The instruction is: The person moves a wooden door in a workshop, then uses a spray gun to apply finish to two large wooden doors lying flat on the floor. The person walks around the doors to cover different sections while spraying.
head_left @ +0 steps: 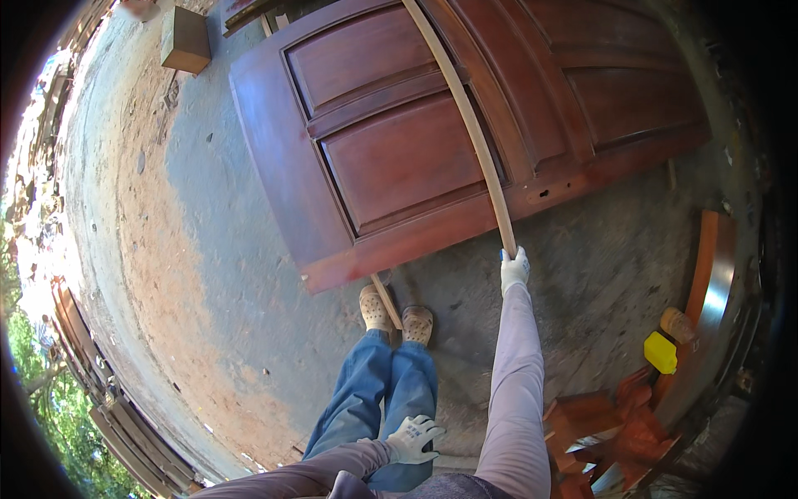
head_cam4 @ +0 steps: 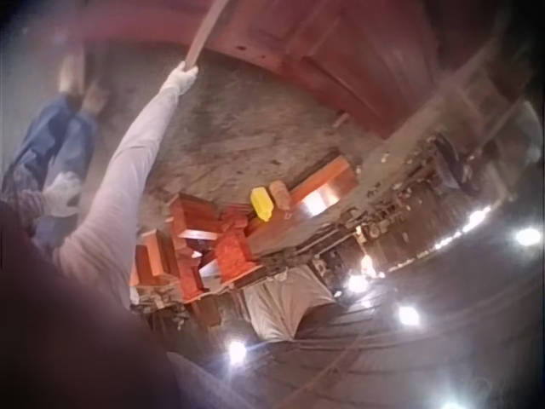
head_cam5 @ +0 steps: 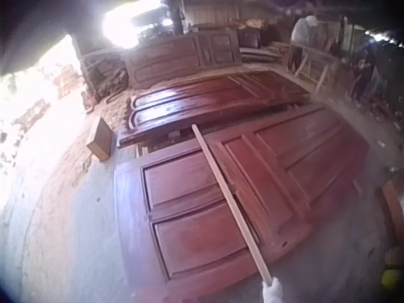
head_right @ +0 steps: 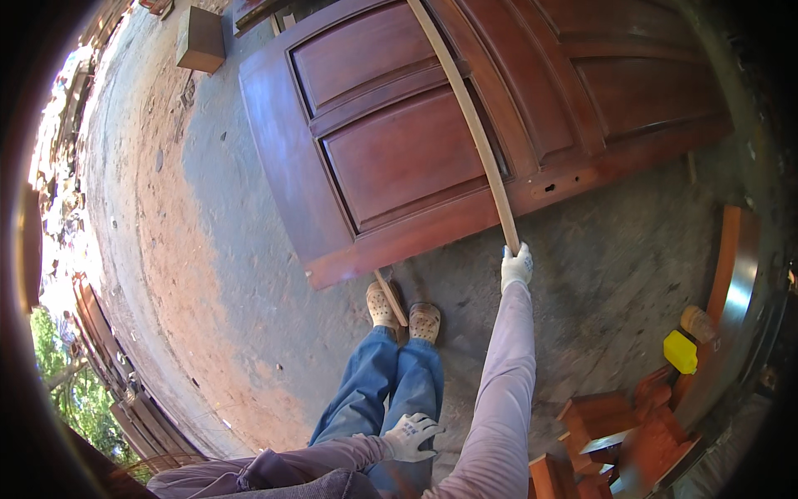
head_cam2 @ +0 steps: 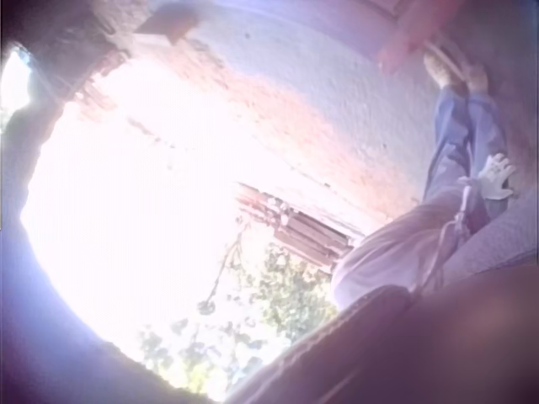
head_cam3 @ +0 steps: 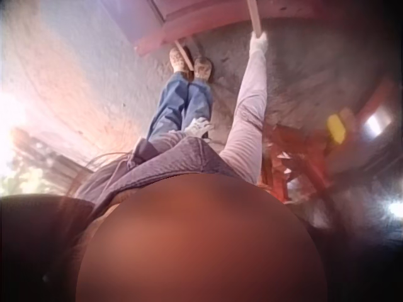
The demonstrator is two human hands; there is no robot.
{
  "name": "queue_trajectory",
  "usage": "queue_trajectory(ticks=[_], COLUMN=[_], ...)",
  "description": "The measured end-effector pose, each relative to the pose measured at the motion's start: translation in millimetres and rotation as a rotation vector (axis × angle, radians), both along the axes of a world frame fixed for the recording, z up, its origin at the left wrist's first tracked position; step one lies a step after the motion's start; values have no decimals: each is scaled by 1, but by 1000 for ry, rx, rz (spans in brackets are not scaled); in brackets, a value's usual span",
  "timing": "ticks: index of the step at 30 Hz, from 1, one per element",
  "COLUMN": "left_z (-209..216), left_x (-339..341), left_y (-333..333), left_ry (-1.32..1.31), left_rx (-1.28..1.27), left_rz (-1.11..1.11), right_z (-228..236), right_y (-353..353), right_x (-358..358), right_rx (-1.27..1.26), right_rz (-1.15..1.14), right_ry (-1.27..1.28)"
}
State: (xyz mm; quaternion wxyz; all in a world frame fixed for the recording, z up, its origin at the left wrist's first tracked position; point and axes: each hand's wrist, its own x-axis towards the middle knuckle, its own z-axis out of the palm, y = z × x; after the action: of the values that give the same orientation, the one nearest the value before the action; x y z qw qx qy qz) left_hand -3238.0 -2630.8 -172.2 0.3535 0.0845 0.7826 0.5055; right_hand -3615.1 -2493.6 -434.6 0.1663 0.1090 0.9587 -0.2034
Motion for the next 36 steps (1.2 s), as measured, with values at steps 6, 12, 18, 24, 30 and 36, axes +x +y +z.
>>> queue_trajectory(ticks=[6, 12, 18, 24, 30, 36], left_z=[-5, -4, -36, 7, 109, 147], left_x=[3, 5, 30, 150, 310, 418], left_y=[-3, 2, -41, -173, -225, -160], left_ry=[5, -83, -1036, -1029, -961, -809], left_rx=[21, 2, 689, 363, 373, 453], left_rz=[-48, -73, 838, 1311, 1701, 2075], right_z=[11, 80, 207, 298, 410, 398], right_y=[7, -17, 43, 149, 92, -1], right_x=[4, 117, 319, 376, 314, 249], right_rx=[6, 59, 55, 313, 381, 129], right_rz=[-26, -232, -26, 72, 11, 242], right_ry=[73, 111, -358, -742, -548, -263])
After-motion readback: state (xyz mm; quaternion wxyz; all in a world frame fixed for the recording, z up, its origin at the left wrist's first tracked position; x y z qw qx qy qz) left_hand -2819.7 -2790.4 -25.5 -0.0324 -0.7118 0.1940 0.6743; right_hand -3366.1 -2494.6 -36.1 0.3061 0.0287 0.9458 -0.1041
